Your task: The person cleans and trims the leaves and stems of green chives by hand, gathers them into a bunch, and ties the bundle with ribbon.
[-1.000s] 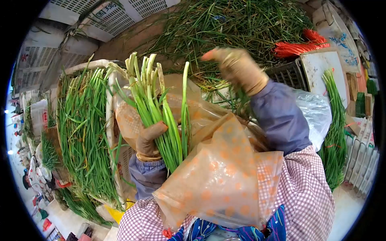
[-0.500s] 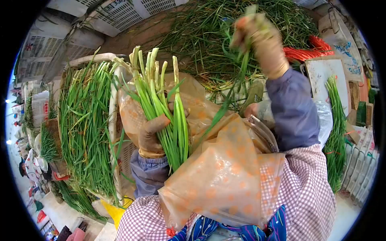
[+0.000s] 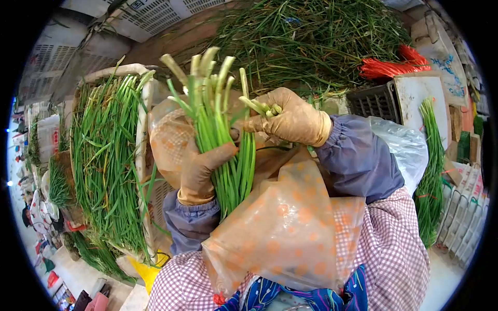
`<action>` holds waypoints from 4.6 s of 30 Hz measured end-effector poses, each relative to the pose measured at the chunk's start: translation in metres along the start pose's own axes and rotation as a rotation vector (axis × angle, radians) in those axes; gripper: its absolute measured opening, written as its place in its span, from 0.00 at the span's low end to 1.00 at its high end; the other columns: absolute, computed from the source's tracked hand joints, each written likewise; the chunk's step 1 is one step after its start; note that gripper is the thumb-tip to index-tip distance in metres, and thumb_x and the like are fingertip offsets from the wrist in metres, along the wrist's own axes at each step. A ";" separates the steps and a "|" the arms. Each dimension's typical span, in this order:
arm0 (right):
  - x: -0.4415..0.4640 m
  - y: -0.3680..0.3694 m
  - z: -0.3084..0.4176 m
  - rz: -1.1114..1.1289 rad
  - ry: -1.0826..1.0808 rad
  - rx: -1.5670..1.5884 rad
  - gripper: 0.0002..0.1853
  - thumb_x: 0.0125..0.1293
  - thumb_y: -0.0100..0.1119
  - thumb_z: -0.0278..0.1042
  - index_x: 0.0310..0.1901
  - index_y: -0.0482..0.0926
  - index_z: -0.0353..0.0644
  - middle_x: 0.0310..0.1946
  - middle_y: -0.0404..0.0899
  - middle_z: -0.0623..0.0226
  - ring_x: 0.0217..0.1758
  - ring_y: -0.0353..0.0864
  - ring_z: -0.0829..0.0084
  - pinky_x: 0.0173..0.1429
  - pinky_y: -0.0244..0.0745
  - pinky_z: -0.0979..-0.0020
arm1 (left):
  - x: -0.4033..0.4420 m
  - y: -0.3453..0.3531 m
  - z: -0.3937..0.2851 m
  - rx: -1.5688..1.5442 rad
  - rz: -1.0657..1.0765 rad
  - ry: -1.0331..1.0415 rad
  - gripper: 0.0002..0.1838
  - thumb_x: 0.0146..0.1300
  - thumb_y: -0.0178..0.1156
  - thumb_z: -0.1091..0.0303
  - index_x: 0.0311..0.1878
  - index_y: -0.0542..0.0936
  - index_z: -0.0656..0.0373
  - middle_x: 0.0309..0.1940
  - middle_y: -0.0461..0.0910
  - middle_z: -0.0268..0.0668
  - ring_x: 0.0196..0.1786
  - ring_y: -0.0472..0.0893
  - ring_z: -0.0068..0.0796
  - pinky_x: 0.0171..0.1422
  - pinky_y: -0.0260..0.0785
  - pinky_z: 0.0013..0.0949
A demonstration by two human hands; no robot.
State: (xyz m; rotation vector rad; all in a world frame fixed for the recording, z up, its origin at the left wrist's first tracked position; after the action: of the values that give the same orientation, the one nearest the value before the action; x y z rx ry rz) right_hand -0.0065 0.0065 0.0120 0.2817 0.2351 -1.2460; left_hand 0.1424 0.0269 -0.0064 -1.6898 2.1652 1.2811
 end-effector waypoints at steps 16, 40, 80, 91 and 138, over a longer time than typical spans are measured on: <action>-0.003 0.008 -0.022 0.229 0.032 0.238 0.10 0.57 0.66 0.36 0.35 0.80 0.39 0.17 0.73 0.74 0.15 0.65 0.85 0.17 0.57 0.81 | 0.006 -0.005 0.014 -0.013 0.055 -0.056 0.23 0.48 0.65 0.74 0.50 0.71 0.60 0.37 0.77 0.36 0.34 0.81 0.30 0.35 0.78 0.31; -0.004 0.004 -0.021 0.044 0.010 0.558 0.15 0.58 0.62 0.33 0.47 0.78 0.42 0.18 0.68 0.80 0.15 0.58 0.88 0.19 0.53 0.83 | 0.002 0.006 0.014 -0.210 0.249 -0.147 0.25 0.50 0.62 0.73 0.53 0.68 0.66 0.32 0.77 0.41 0.27 0.79 0.32 0.32 0.79 0.34; -0.003 0.017 -0.020 0.024 0.069 0.364 0.08 0.54 0.67 0.29 0.34 0.81 0.38 0.20 0.75 0.75 0.19 0.67 0.86 0.22 0.62 0.81 | -0.001 0.005 0.008 0.020 0.079 -0.096 0.19 0.50 0.63 0.73 0.47 0.74 0.64 0.30 0.79 0.39 0.29 0.80 0.29 0.32 0.76 0.28; -0.002 -0.039 -0.018 -0.296 -0.206 -0.142 0.13 0.55 0.65 0.33 0.42 0.81 0.40 0.29 0.81 0.68 0.31 0.75 0.79 0.34 0.72 0.74 | -0.001 0.009 0.009 0.049 0.055 -0.127 0.17 0.48 0.63 0.72 0.43 0.74 0.66 0.26 0.77 0.37 0.25 0.79 0.28 0.28 0.76 0.29; 0.012 -0.014 -0.023 -0.189 0.062 0.452 0.12 0.58 0.65 0.40 0.31 0.78 0.39 0.14 0.65 0.77 0.12 0.57 0.86 0.16 0.48 0.79 | 0.008 0.012 0.012 -0.170 0.135 -0.175 0.26 0.50 0.61 0.59 0.51 0.73 0.64 0.41 0.79 0.46 0.44 0.80 0.46 0.49 0.76 0.46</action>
State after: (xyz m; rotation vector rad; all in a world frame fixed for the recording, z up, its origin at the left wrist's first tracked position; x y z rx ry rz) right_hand -0.0164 -0.0009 -0.0145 0.7013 0.0294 -1.4731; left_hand 0.1248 0.0291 -0.0117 -1.4424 2.1534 1.6248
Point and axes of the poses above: each hand's wrist, its own x-axis towards the middle knuckle, its own y-axis out of the palm, z = x × y, the point moved 8 cm from there along x, towards the middle knuckle
